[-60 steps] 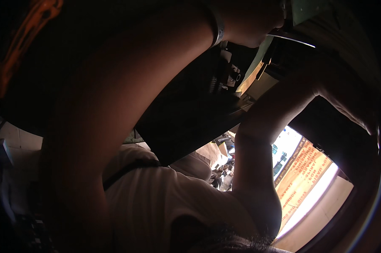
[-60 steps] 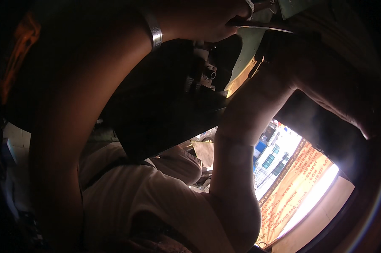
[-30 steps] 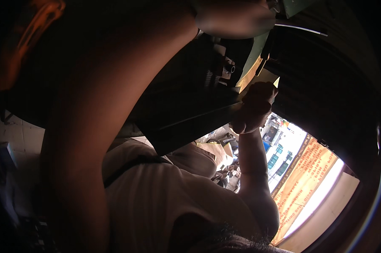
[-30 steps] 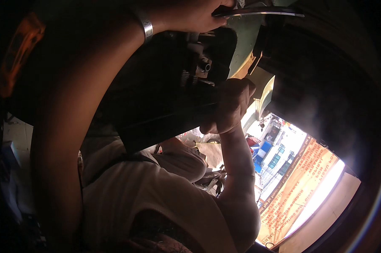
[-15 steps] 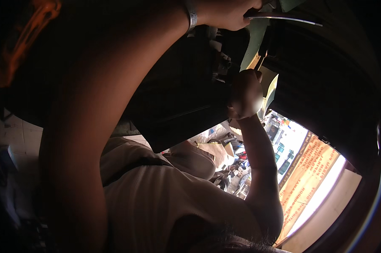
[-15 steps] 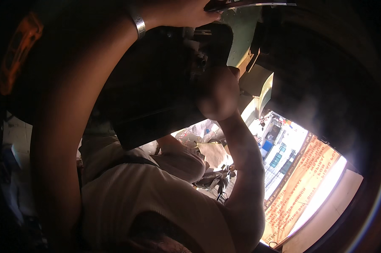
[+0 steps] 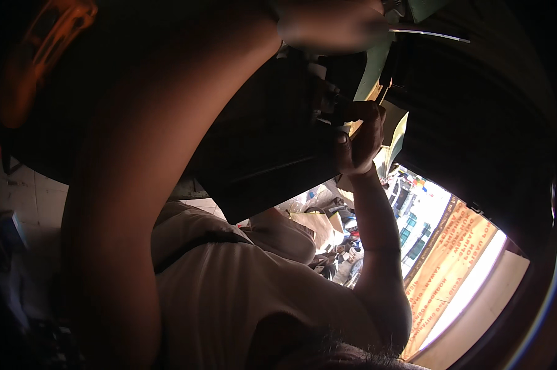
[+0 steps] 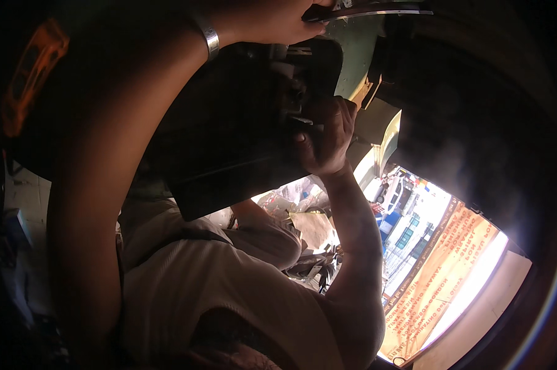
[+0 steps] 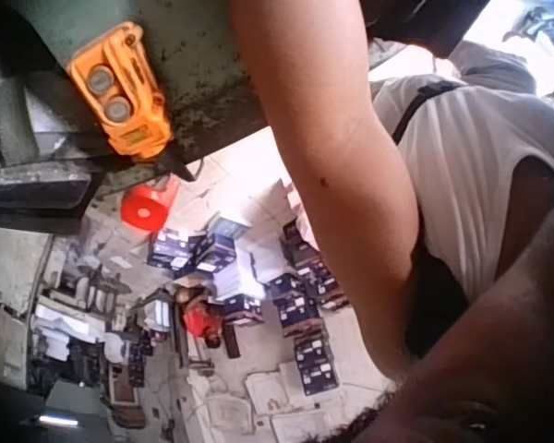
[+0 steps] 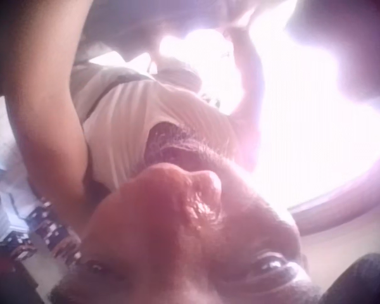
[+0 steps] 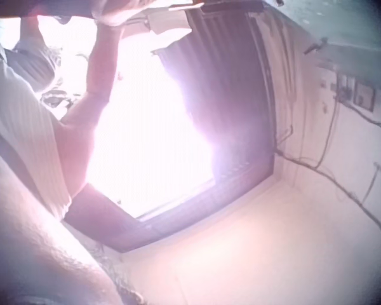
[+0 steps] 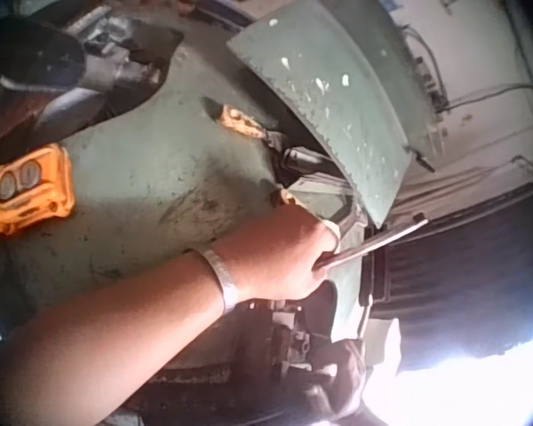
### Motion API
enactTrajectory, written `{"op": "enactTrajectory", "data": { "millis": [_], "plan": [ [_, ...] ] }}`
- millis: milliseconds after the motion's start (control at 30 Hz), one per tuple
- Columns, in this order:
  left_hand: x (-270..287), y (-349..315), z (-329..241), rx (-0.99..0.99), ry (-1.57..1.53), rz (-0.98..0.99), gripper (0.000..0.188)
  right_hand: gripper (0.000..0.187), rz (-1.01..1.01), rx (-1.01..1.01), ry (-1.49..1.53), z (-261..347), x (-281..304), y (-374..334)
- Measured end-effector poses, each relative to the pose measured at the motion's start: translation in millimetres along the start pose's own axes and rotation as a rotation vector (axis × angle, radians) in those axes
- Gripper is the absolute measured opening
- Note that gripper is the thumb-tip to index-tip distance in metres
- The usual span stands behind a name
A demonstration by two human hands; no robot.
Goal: The person uses a screwdriver and a wrench to work on a green industrial machine, loosening and tightening parts around a metal blade mechanism.
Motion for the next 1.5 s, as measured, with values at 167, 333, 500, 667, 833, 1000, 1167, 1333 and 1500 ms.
{"op": "enactTrajectory", "data": {
  "millis": [167,333,500,667,833,1000,1167,1333,1500],
  "plan": [
    [-6.2,1.2,6.5,-0.03,0.025,-0.031,0.016,0.029,0.215,-0.001,-0.304,-1.8,-5.6,23.8],
    [1.3,-6.0,-0.2,-0.095,0.013,-0.137,0.016,0.027,0.301,0.134,-0.426,11.0,-14.0,39.2],
    [-11.0,0.2,8.8,-0.005,0.015,-0.021,0.017,0.018,0.467,0.178,-0.502,2.5,-32.1,36.4],
    [-10.2,-2.9,5.5,-0.043,0.027,-0.053,0.016,0.019,0.484,0.18,-0.459,-3.5,-38.7,29.6],
    [-3.5,1.0,-7.7,-0.074,-0.026,-0.046,0.015,0.015,0.35,0.058,-0.406,2.1,-28.5,29.7],
    [-3.4,-3.8,-7.9,-0.153,0.126,-0.098,0.022,0.016,0.206,0.056,-0.429,21.1,-6.3,29.3],
    [-1.9,-4.6,-8.7,0.006,-0.166,-0.142,0.021,0.04,-0.261,-0.053,-0.499,77.5,106.0,8.8],
    [-42.0,5.0,-112.5,-0.28,0.099,0.189,0.027,0.056,-0.605,0.032,-0.746,104.5,175.0,-37.6],
    [-70.7,-1.4,-174.1,-0.454,0.318,0.32,0.028,0.042,-0.384,-0.09,-0.834,70.5,168.7,-56.1]
  ]
}}
Point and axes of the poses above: each hand's wrist, its own y-axis towards the middle knuckle, its own x-axis out of the back of the hand, z = x × y, the point moved 10 cm from there along y, towards the middle knuckle, and after that the axes turned 2 degrees about x, right-handed, at the moved point
